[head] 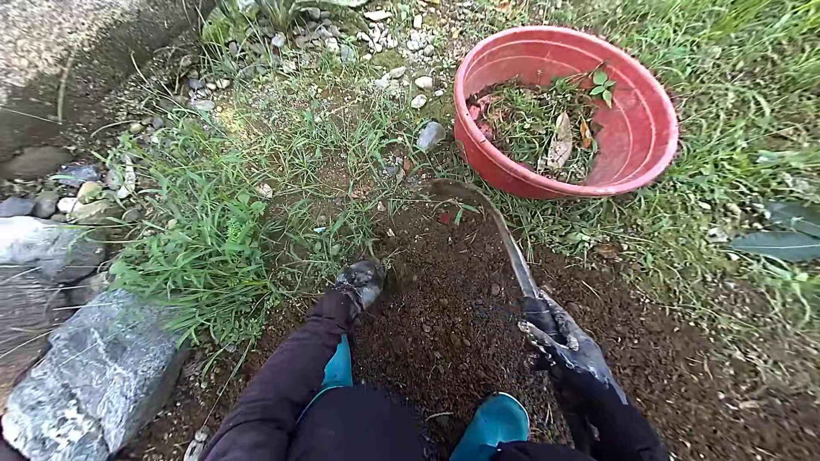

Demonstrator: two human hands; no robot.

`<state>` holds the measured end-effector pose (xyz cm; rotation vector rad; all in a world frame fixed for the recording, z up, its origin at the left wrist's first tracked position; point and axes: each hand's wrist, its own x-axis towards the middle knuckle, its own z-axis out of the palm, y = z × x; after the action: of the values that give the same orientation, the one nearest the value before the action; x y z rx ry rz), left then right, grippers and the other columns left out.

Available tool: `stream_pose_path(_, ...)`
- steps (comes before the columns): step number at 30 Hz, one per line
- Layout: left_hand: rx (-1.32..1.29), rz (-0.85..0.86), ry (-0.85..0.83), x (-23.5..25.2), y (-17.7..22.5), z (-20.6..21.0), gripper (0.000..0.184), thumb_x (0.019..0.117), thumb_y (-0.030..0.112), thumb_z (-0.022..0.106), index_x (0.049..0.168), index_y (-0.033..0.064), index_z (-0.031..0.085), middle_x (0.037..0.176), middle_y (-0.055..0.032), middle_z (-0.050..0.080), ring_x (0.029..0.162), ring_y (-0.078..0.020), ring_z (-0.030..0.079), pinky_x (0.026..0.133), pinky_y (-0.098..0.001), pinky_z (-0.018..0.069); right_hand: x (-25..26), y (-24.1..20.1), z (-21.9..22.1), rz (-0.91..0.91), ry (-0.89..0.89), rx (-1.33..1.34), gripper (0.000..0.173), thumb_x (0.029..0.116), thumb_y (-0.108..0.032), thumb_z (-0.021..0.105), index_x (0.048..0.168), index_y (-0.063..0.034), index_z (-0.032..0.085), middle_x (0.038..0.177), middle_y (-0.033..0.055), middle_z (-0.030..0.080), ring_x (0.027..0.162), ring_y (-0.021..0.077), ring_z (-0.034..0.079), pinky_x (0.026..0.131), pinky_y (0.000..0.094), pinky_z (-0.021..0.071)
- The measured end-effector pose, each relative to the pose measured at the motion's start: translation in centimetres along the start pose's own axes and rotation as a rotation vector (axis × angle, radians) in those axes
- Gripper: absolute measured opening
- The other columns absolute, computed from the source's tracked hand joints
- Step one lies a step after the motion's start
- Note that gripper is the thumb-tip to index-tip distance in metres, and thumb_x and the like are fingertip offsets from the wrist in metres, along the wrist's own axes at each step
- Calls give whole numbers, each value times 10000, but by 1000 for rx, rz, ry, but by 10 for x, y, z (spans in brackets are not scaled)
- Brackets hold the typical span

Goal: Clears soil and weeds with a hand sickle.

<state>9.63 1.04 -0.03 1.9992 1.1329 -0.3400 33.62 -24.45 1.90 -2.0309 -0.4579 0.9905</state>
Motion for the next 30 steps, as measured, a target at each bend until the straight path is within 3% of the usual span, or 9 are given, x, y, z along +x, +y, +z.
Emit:
stream_pose_path(4, -205, 175, 503, -41, 11, -58, 319, 1065, 161, 536, 1258, -78, 623, 1119, -278, 685, 1058, -380, 675, 964, -544, 522, -16, 7, 3, -6, 17, 27, 753, 901, -289, 666, 1582, -196, 359, 989, 85, 664, 635, 119, 629, 541, 310, 554)
stream_pose_path(7, -378, 183, 770, -57, 26, -82, 348, 1045, 140, 578, 1319, -72, 585, 1160, -266, 680, 1075, -335, 674, 964, -503, 528, -32, 14, 6, -31, -1, 96, 786, 877, -287, 676, 1583, -169, 353, 1004, 62, 659, 630, 81, 612, 530, 268, 536)
stream_pose_path(10, -134, 98, 484, -26, 14, -34, 411, 1079, 149, 518, 1411, -93, 503, 1349, -241, 624, 1266, -291, 603, 1100, -443, 465, -37, 22, 2, 6, -30, 41, 778, 869, -274, 697, 1573, -194, 377, 1016, 72, 661, 632, 105, 618, 532, 301, 548)
stream_pose_path(12, 203, 164, 232, -2, -26, 44, 368, 1045, 159, 528, 1260, -124, 621, 1242, -312, 656, 1216, -434, 622, 1067, -599, 460, -37, 18, -10, 46, -62, -180, 760, 889, -264, 715, 1573, -210, 389, 1058, 145, 672, 705, 208, 645, 601, 409, 557)
stream_pose_path(15, 355, 67, -352, -11, -22, 45, 363, 1057, 186, 514, 1353, 3, 617, 1374, -244, 618, 1324, -426, 556, 1099, -636, 419, -12, -11, -41, -3, -142, -754, 764, 935, -325, 727, 1596, -198, 363, 1204, 277, 679, 1047, 466, 674, 908, 667, 503)
stream_pose_path(19, 404, 152, -185, 15, 3, 34, 389, 1029, 97, 539, 1407, 16, 583, 1440, -264, 559, 1321, -470, 541, 1080, -651, 426, 21, -70, -64, -112, -193, -1275, 643, 950, -334, 690, 1545, -230, 469, 1277, 243, 665, 1177, 488, 618, 977, 712, 434)
stream_pose_path(23, 366, -82, -60, 81, 18, 4, 669, 1057, 50, 460, 1651, 65, 152, 1704, -228, 170, 1424, -478, 448, 1117, -621, 411, 40, -121, -45, -340, -132, -1367, 422, 987, -439, 616, 1355, -237, 659, 1129, 190, 727, 1062, 431, 680, 905, 679, 488)
stream_pose_path(27, 200, -349, 56, 121, -2, 10, 513, 1026, 182, 555, 1493, -8, 460, 1489, -262, 522, 1362, -432, 527, 1089, -621, 441, 32, -147, -11, -422, -70, -1396, 417, 1000, -446, 568, 1347, -236, 664, 1105, 172, 733, 1047, 395, 692, 913, 637, 498)
stream_pose_path(30, 219, -401, -4, 120, 2, 9, 454, 1043, 217, 525, 1439, -4, 525, 1418, -263, 583, 1329, -429, 558, 1070, -616, 451, 19, -139, 2, -461, -49, -1371, 417, 999, -324, 569, 1393, -209, 642, 1122, 183, 730, 1059, 397, 688, 933, 617, 496)
